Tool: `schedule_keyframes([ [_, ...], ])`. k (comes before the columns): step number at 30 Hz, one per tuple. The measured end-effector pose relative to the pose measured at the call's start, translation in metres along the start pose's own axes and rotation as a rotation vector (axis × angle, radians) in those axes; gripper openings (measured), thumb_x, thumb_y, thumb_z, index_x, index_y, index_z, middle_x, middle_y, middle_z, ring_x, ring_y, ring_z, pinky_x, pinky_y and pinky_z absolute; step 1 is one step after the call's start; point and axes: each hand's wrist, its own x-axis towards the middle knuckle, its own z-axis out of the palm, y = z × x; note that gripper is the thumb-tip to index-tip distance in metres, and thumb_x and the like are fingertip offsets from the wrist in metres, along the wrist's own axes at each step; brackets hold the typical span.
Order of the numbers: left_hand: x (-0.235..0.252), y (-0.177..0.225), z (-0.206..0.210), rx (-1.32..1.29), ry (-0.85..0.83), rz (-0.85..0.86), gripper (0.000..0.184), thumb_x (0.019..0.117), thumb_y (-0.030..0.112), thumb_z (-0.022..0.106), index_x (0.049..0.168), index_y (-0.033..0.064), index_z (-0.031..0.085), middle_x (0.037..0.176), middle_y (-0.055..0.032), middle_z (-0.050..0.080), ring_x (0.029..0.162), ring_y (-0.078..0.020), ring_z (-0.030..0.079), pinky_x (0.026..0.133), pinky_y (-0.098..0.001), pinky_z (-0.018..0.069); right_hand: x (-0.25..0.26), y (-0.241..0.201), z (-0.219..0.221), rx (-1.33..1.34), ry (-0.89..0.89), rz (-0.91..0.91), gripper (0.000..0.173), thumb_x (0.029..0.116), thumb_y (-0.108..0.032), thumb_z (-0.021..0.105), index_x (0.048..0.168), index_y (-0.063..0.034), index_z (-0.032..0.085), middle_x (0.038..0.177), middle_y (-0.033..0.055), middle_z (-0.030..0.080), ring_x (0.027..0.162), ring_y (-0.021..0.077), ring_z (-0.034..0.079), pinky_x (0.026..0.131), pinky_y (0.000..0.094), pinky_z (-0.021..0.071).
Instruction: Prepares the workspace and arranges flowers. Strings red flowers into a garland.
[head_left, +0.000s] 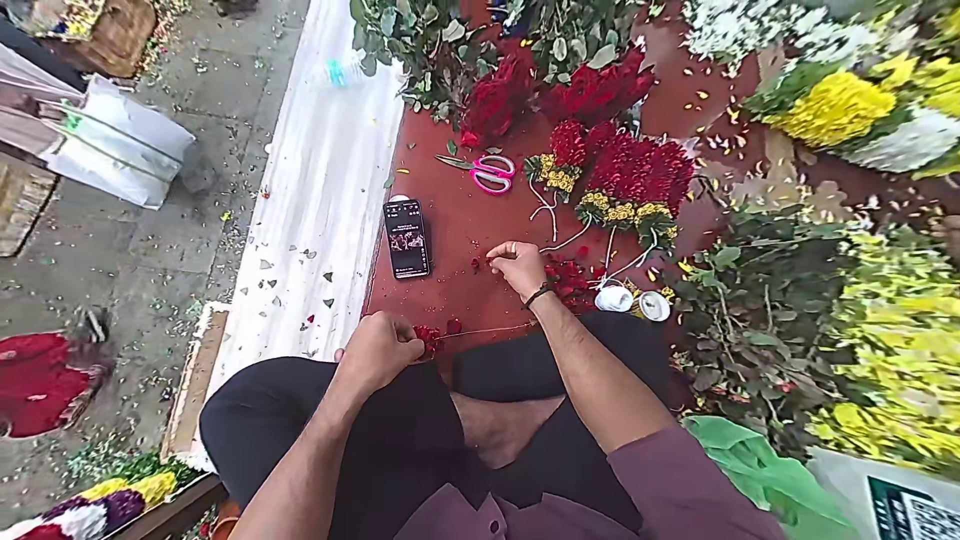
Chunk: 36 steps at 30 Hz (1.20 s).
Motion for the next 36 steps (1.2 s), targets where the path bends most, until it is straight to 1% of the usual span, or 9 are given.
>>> schedule_keyframes([
  [2,-0.002,0.0,0.0,-0.002,0.002,0.005,0.015,0.0859,0.032,0.073,0.083,0.0178,0.076,0.07,0.0015,0.068,0.064,-0.0144,0.064,0.063,-0.0461,0.054,-0.014,-0.012,-0.004,0.097,-0.033,0.0,0.012,0.0905,-0.005,0.07,0.1,-0.0067,0.077,0.088,0.0067,0.073,0.065,0.0143,0.063,0.06,0.0329,0.0527],
  [6,-0.004,0.0,-0.001,-0.022,0.004,0.009,0.014,0.0864,0.031,0.073,0.082,0.0173,0.075,0.069,0.0018,0.067,0.062,-0.0139,0.063,0.062,-0.0453,0.0534,-0.041,-0.032,-0.007,0.218,-0.116,-0.033,0.013,0.0945,-0.005,0.068,0.106,-0.0031,0.074,0.092,0.0095,0.075,0.071,0.0167,0.069,0.058,0.0311,0.056],
  [9,-0.004,0.0,-0.001,-0.027,0.003,0.004,0.014,0.086,0.031,0.073,0.084,0.017,0.075,0.071,0.0011,0.068,0.065,-0.0148,0.064,0.064,-0.0466,0.054,-0.054,-0.038,-0.006,0.276,-0.165,-0.081,0.018,0.0899,0.0,0.072,0.108,0.0001,0.072,0.091,0.012,0.075,0.071,0.0182,0.071,0.058,0.0316,0.0584],
  [13,-0.002,-0.003,0.001,-0.03,-0.001,0.022,0.015,0.0855,0.033,0.073,0.082,0.0178,0.075,0.071,0.0015,0.068,0.065,-0.0144,0.065,0.064,-0.0468,0.0543,-0.056,-0.038,-0.006,0.285,-0.22,-0.111,0.023,0.0836,0.003,0.077,0.106,-0.0004,0.075,0.093,0.0111,0.075,0.07,0.0169,0.068,0.059,0.0323,0.0577],
  [16,-0.001,-0.004,0.001,-0.042,0.004,0.032,0.016,0.0856,0.032,0.073,0.081,0.0173,0.075,0.07,0.0022,0.069,0.064,-0.0138,0.064,0.063,-0.0457,0.0544,-0.054,-0.037,-0.006,0.337,-0.243,-0.088,0.015,0.0874,0.002,0.073,0.103,0.0018,0.074,0.086,0.0121,0.073,0.065,0.0162,0.065,0.056,0.0309,0.056],
  [19,-0.001,-0.003,0.001,-0.038,0.0,0.027,0.016,0.0861,0.032,0.073,0.082,0.0171,0.075,0.07,0.0018,0.069,0.064,-0.0143,0.065,0.064,-0.0464,0.0551,-0.055,-0.039,-0.006,0.388,-0.269,-0.043,0.012,0.0928,-0.001,0.07,0.104,0.0035,0.07,0.088,0.0146,0.074,0.07,0.0188,0.07,0.056,0.0314,0.0578],
  [24,0.0,-0.003,0.002,-0.036,-0.003,0.024,0.014,0.0862,0.031,0.072,0.081,0.0176,0.075,0.071,0.0025,0.069,0.065,-0.0133,0.065,0.064,-0.0449,0.0551,-0.054,-0.039,-0.005,0.392,-0.29,-0.102,0.02,0.0873,0.002,0.072,0.108,0.0024,0.073,0.085,0.0129,0.072,0.063,0.0156,0.064,0.054,0.0294,0.0536],
  [30,0.0,-0.002,0.003,-0.032,-0.005,0.024,0.015,0.0864,0.031,0.073,0.08,0.0176,0.074,0.068,0.0027,0.067,0.062,-0.0128,0.063,0.062,-0.0438,0.0532,-0.054,-0.037,-0.006,0.406,-0.329,-0.098,0.018,0.0834,-0.002,0.08,0.1,0.0013,0.073,0.08,0.0102,0.071,0.058,0.0133,0.06,0.052,0.0285,0.0527],
  [36,0.0,-0.003,0.004,-0.036,-0.006,0.015,0.014,0.086,0.031,0.074,0.081,0.0173,0.075,0.07,0.0025,0.069,0.064,-0.0126,0.064,0.063,-0.0439,0.0547,-0.055,-0.041,-0.008,0.382,-0.33,-0.031,0.014,0.091,0.0,0.071,0.105,0.0024,0.074,0.086,0.013,0.074,0.066,0.016,0.067,0.056,0.0292,0.0554],
])
